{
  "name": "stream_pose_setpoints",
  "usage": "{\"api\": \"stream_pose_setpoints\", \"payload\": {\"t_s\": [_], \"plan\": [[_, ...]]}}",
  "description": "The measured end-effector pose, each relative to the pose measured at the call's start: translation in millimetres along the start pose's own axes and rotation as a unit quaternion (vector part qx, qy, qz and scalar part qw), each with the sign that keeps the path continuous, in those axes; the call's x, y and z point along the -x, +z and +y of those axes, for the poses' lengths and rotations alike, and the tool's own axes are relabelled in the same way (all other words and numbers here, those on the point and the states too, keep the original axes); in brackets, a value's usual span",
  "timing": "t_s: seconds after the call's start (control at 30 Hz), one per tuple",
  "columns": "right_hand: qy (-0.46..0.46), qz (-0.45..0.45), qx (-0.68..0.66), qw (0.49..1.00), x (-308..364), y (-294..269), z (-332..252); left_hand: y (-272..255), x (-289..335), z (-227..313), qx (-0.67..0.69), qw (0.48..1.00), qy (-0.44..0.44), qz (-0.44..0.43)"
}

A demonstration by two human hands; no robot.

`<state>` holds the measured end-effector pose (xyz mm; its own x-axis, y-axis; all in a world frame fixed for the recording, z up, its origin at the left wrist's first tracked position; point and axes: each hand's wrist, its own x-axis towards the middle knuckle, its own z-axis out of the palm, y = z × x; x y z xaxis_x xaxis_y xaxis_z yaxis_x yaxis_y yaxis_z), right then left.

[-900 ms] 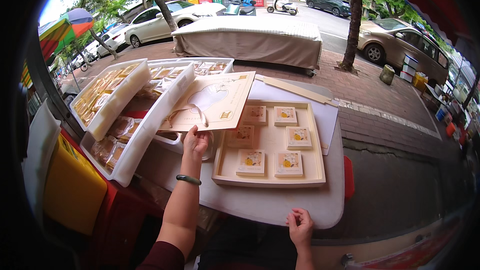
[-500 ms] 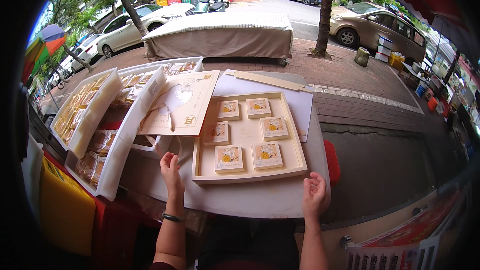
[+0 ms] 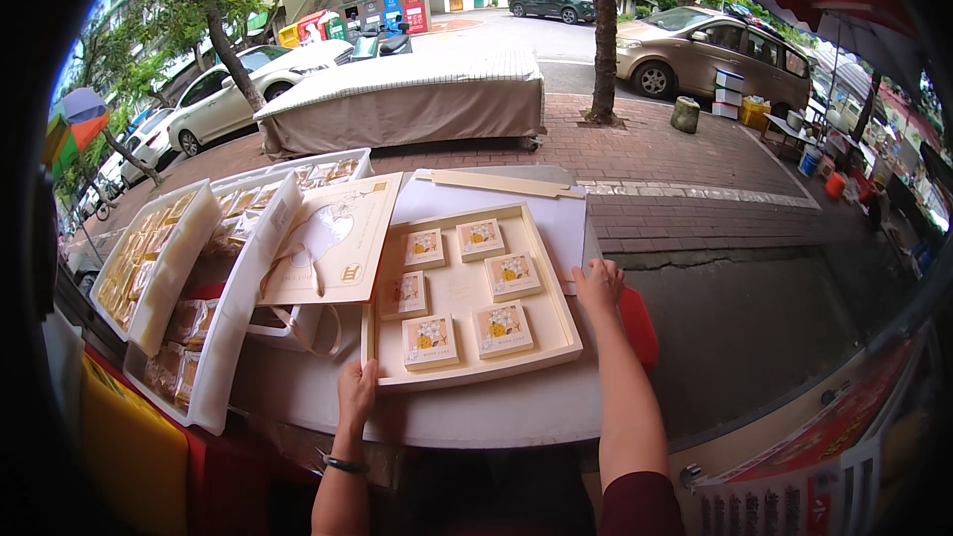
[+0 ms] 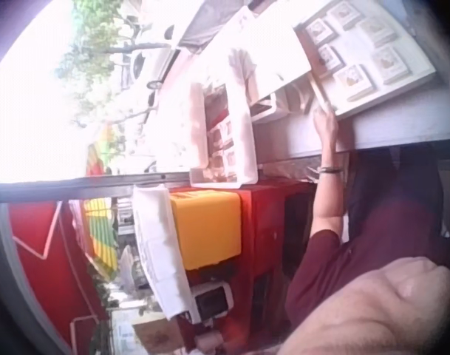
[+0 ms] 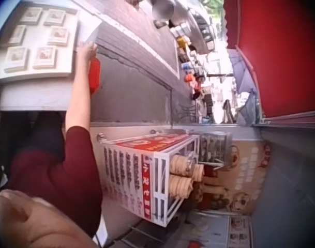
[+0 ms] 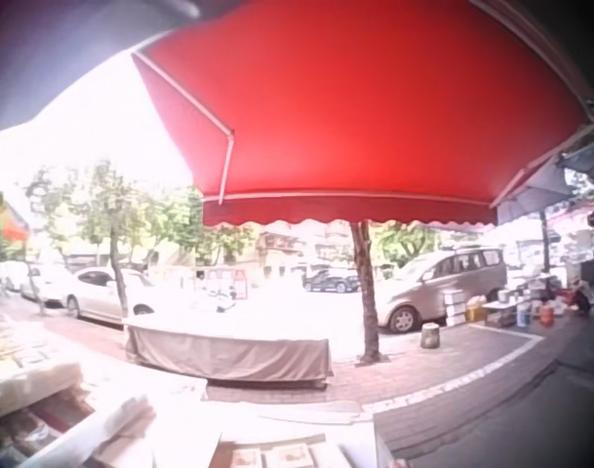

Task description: The person folds a cardboard box by hand, pressing down the edges and sides on a table.

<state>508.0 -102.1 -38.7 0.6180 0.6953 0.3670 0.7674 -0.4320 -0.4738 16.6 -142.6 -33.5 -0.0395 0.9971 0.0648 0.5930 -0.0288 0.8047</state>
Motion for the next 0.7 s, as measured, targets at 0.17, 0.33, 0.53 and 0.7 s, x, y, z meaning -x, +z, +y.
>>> {"api": "stream_pose_setpoints", "payload": {"t_s": [0.17,0.33,0.53,0.7], "plan": [[0.14,-0.052,0.066,0.987,-19.9,6.2,-27.7,-23.4,16.7,-12.2,0.056,0.998,-0.017,0.015],[0.179,-0.129,0.075,0.973,-27.1,8.9,-22.4,-47.5,41.5,-12.6,0.168,0.983,-0.068,-0.01],[0.2,-0.159,-0.12,0.959,-42.6,31.0,39.9,-57.3,52.4,-19.6,0.251,0.961,-0.107,-0.042],[0.178,-0.151,-0.312,0.921,-37.2,19.8,98.9,-62.2,58.9,-22.4,0.239,0.967,-0.073,-0.041]]}}
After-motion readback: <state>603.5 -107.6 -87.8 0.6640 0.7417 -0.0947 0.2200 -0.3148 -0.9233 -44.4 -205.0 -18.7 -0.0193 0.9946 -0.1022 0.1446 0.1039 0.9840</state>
